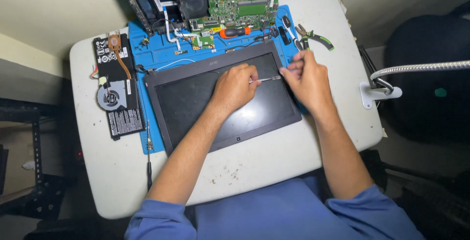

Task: Using a thin prying tool to carefully separate the plastic bezel from a laptop screen assembly.

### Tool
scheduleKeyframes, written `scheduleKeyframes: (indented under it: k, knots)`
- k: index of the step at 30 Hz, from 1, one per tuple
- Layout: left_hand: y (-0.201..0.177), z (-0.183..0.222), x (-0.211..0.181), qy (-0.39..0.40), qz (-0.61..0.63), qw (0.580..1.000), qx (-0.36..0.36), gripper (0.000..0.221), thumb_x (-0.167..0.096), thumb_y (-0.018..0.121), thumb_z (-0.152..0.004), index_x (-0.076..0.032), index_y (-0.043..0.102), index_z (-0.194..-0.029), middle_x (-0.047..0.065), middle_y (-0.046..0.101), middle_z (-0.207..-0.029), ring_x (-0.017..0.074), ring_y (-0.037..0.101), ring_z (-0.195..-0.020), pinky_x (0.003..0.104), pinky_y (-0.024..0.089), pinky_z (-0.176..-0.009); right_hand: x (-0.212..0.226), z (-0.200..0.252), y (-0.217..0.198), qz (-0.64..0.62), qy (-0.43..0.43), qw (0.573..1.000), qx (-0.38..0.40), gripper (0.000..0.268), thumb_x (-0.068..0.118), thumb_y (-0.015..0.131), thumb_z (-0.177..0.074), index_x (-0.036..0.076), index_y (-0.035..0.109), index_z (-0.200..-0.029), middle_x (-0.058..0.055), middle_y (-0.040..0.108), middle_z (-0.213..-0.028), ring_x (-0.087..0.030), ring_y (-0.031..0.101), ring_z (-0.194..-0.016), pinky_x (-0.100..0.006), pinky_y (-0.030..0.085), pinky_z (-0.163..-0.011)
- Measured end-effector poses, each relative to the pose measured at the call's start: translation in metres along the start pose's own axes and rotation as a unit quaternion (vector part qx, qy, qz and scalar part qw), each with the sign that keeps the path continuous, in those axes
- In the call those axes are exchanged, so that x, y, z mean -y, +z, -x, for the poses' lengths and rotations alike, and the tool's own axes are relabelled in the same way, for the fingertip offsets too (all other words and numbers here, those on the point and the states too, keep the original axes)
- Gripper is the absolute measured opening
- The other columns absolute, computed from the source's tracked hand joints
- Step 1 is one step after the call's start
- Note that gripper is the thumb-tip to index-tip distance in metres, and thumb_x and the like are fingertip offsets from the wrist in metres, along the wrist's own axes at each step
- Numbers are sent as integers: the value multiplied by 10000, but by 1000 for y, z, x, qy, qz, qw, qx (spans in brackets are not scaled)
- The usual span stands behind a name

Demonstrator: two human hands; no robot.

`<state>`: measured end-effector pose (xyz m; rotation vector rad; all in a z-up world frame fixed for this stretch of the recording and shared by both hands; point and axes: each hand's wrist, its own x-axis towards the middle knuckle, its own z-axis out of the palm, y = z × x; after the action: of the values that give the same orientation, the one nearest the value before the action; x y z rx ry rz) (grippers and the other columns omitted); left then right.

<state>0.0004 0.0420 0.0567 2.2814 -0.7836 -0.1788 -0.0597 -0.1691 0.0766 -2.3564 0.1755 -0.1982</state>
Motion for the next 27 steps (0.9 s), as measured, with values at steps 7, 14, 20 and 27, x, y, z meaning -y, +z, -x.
scheduleKeyframes:
  k: [7,14,20,27]
  knots:
    - [5,3,0,-7,-2,1000,25,115,-169,726,-881,-107,638,-838,96,639,-787,376,720,-811,478,584,-698,-25,23,17,93,67,993,-3,248,158,869,-805,53,781,-1011,-77,765,-828,-173,747,-716,-320,616,-634]
    - [7,7,-3,0,-12,1000,14,125,-172,692,-919,-95,625,-847,116,626,-793,391,718,-787,480,588,-668,-44,21,34,189,19,981,-27,209,323,788,-880,119,785,-925,-25,695,-690,-232,719,-685,-397,589,-660]
    - [12,12,-5,14,-36,999,-16,131,-181,685,-925,-88,617,-862,135,610,-799,416,714,-784,507,591,-662,-40,28,37,248,-56,966,-41,212,250,717,-951,49,750,-1010,-94,698,-753,-281,744,-743,-396,612,-664]
    - [17,13,-6,7,-26,999,-22,131,-180,685,-924,-90,616,-859,126,612,-794,418,719,-766,514,594,-643,-44,32,44,285,-75,954,-54,203,195,692,-969,16,735,-1054,-106,694,-770,-278,743,-762,-372,621,-667]
